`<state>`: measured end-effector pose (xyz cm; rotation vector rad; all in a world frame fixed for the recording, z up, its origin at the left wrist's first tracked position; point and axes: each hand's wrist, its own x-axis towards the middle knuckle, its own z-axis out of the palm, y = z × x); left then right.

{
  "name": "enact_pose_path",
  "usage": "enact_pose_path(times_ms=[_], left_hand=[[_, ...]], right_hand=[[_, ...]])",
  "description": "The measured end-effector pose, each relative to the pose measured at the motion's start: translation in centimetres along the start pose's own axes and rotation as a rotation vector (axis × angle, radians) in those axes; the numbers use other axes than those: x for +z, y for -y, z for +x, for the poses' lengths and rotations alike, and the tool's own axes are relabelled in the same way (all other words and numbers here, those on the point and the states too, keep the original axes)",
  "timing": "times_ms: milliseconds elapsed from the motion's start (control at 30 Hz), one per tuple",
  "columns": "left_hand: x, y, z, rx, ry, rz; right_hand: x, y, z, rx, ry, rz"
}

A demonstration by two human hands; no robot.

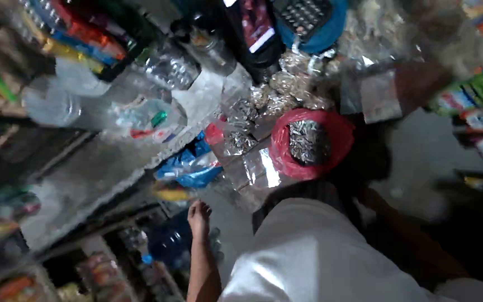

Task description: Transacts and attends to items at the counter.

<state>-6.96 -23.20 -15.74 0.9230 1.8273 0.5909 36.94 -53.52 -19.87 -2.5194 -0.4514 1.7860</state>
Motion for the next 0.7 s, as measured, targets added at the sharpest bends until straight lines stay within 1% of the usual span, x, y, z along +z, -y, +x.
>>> enact_pose_path(times_ms=[67, 100, 167, 233, 333, 400, 433, 467, 500, 567, 600, 633, 667, 700], left_hand=[[3.3, 1.3, -4.2, -0.082, -0.025, -0.056], [5.0, 1.5, -5.7, -0.088, -0.025, -0.072], [7.8, 1.4, -7.7, -0.032, -0.013, -0.060], [9.7, 1.3, -7.9, 0.080, 0.008, -0.009], [12.5, 1.0, -7.1, 0.181, 0.019, 0.036], [14.1, 1.4, -6.4, 0.204, 0.004, 0.069], [14.6, 1.9, -6.2, 0.216, -0.020, 0.106], [14.7, 2.2, -6.2, 0.240, -0.030, 0.144], [14.5, 2.2, -5.9, 0.281, -0.024, 0.161], [14.4, 2.4, -5.4, 0.372, -0.004, 0.135], [14.3, 2.8, -5.5, 0.400, -0.008, 0.117], [14.3, 3.0, -5.6, 0.414, -0.025, 0.109], [14.4, 2.9, -5.6, 0.417, -0.047, 0.101], [14.4, 2.5, -5.3, 0.422, -0.069, 0.095]], right_hand=[[-3.0, 0.2, 1.9, -0.055, -0.016, -0.078], [-4.5, 1.1, 2.0, -0.077, -0.025, -0.128], [-6.3, 2.9, 1.8, -0.101, 0.000, -0.245], [-6.6, 4.3, 2.6, -0.115, 0.030, -0.359], [-5.4, 5.3, 5.3, -0.216, 0.023, -0.499], [-3.8, 6.7, 5.5, -0.253, 0.039, -0.548], [-2.8, 7.1, 5.1, -0.272, 0.046, -0.515], [-1.5, 7.4, 4.8, -0.310, 0.017, -0.412], [-0.1, 7.4, 5.0, -0.359, -0.052, -0.269], [2.3, 7.7, 4.5, -0.374, -0.102, -0.149], [3.2, 7.5, 3.9, -0.398, -0.100, -0.211], [3.5, 7.8, 2.8, -0.464, -0.076, -0.393], [2.8, 10.2, 0.6, -0.476, 0.026, -0.611], [2.0, 14.6, -2.3, -0.348, 0.245, -0.858]])
